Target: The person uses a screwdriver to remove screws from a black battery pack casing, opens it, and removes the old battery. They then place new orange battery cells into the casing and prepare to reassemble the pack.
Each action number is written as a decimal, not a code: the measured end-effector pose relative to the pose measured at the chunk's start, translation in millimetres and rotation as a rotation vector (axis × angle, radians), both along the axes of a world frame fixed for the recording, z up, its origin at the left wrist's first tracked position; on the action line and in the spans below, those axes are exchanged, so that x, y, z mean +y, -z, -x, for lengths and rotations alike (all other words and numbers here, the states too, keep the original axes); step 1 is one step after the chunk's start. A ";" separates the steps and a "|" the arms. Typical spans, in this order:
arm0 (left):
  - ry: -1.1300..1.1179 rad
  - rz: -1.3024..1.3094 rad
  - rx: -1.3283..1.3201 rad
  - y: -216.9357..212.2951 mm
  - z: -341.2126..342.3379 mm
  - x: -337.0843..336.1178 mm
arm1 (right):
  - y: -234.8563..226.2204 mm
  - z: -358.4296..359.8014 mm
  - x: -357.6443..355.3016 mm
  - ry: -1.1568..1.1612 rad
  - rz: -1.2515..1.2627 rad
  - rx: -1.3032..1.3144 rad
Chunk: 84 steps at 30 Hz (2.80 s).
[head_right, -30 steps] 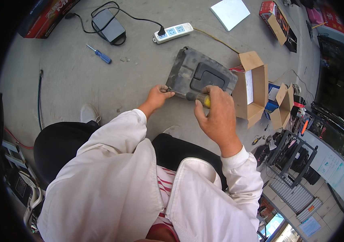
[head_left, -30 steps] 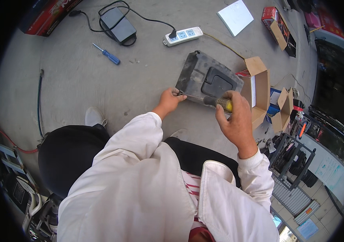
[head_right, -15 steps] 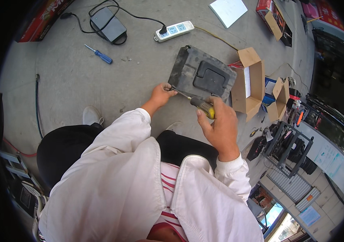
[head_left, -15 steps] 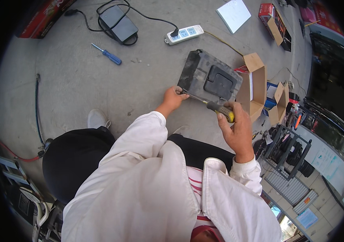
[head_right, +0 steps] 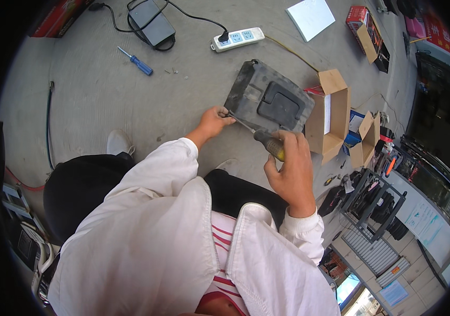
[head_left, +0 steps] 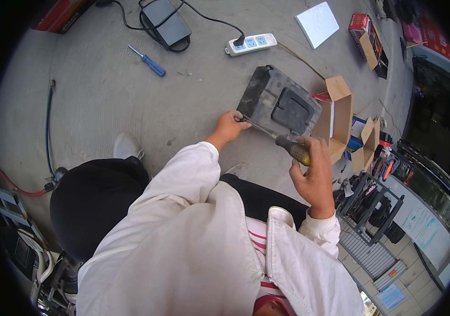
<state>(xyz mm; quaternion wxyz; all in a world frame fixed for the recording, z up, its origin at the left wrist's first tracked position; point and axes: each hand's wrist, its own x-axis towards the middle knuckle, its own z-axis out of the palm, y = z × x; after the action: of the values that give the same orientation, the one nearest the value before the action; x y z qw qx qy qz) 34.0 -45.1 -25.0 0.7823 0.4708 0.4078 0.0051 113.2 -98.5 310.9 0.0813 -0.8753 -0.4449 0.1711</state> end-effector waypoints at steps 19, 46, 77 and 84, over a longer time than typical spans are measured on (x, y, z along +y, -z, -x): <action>-0.070 -0.239 0.088 -21.9 -4.0 -10.3 | 7.1 4.3 -3.9 0.149 0.076 0.063; 0.006 -0.014 0.006 -6.1 -5.1 -2.8 | 4.0 3.7 -0.2 0.215 0.041 0.116; 0.074 0.109 -0.032 12.4 4.3 25.8 | 3.0 -17.1 -2.4 0.122 0.019 0.018; 0.161 0.184 -0.089 -10.2 8.1 27.5 | -1.1 -8.8 -13.7 0.204 0.013 0.085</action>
<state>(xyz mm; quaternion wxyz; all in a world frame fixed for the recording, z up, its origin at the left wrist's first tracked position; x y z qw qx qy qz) 25.9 -17.6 -14.8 0.8373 0.4277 0.3324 -0.0744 122.1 -112.2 312.0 0.1115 -0.9086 -0.3484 0.2016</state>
